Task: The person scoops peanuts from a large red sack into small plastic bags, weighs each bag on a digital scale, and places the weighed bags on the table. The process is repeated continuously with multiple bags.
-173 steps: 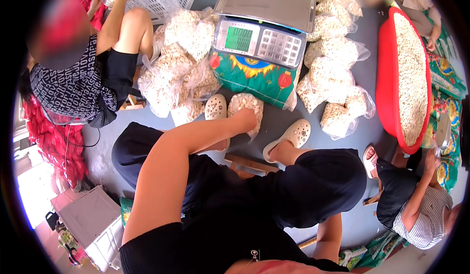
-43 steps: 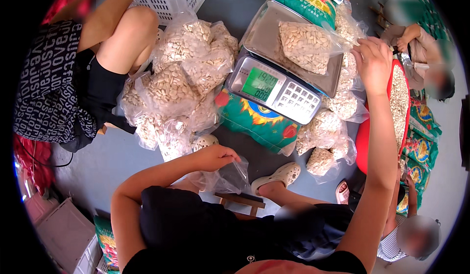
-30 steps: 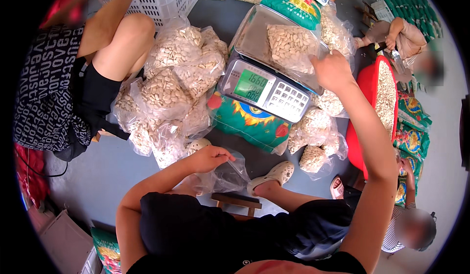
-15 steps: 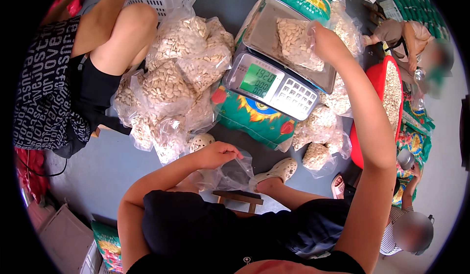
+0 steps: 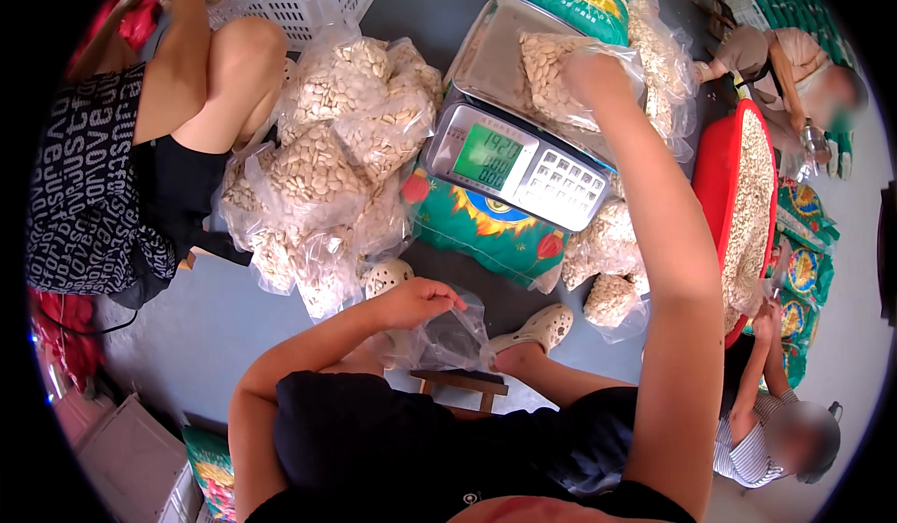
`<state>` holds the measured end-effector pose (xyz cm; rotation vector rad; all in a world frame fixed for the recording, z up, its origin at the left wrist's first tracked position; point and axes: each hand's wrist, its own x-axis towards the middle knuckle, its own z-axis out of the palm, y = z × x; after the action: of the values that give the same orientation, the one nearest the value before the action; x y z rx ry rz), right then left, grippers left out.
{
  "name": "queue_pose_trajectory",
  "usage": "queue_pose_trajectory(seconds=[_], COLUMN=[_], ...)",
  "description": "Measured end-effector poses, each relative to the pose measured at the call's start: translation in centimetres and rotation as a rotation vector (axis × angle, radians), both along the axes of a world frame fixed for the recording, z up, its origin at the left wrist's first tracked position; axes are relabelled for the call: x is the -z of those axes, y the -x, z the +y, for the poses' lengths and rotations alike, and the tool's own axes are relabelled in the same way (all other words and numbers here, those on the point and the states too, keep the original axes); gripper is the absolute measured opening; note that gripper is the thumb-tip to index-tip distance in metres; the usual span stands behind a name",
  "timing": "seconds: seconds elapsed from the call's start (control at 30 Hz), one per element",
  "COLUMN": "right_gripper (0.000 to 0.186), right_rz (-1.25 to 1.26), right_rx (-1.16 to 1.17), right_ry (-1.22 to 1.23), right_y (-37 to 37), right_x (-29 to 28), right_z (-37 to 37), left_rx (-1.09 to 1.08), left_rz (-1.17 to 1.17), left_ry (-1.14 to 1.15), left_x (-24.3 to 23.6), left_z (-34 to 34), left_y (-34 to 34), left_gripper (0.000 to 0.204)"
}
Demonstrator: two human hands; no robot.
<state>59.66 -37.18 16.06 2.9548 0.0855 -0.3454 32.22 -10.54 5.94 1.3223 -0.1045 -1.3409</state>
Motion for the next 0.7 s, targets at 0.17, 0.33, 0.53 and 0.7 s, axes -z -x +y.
queue_pose_trajectory(seconds=[0.17, 0.33, 0.53, 0.7], right_gripper=[0.047, 0.046, 0.043, 0.036], right_rz=[-0.369, -0.27, -0.151, -0.397], right_rx=[0.18, -0.087, 0.053, -0.059], right_ry=[0.063, -0.013, -0.176, -0.307], right_y=[1.0, 1.2, -0.6, -2.8], right_x=[2.9, 1.0, 1.0, 2.6], right_z=[2.0, 0.3, -1.6, -8.1], left_rx=[-0.026, 0.031, 0.065, -0.07], left_rz=[-0.129, -0.118, 0.035, -0.06], left_ry=[0.037, 0.032, -0.025, -0.087], left_x=[2.5, 1.1, -0.1, 2.3], left_z=[-0.4, -1.1, -1.7, -2.3], left_y=[1.2, 0.5, 0.0, 1.2], left_gripper=[0.024, 0.024, 0.024, 0.026])
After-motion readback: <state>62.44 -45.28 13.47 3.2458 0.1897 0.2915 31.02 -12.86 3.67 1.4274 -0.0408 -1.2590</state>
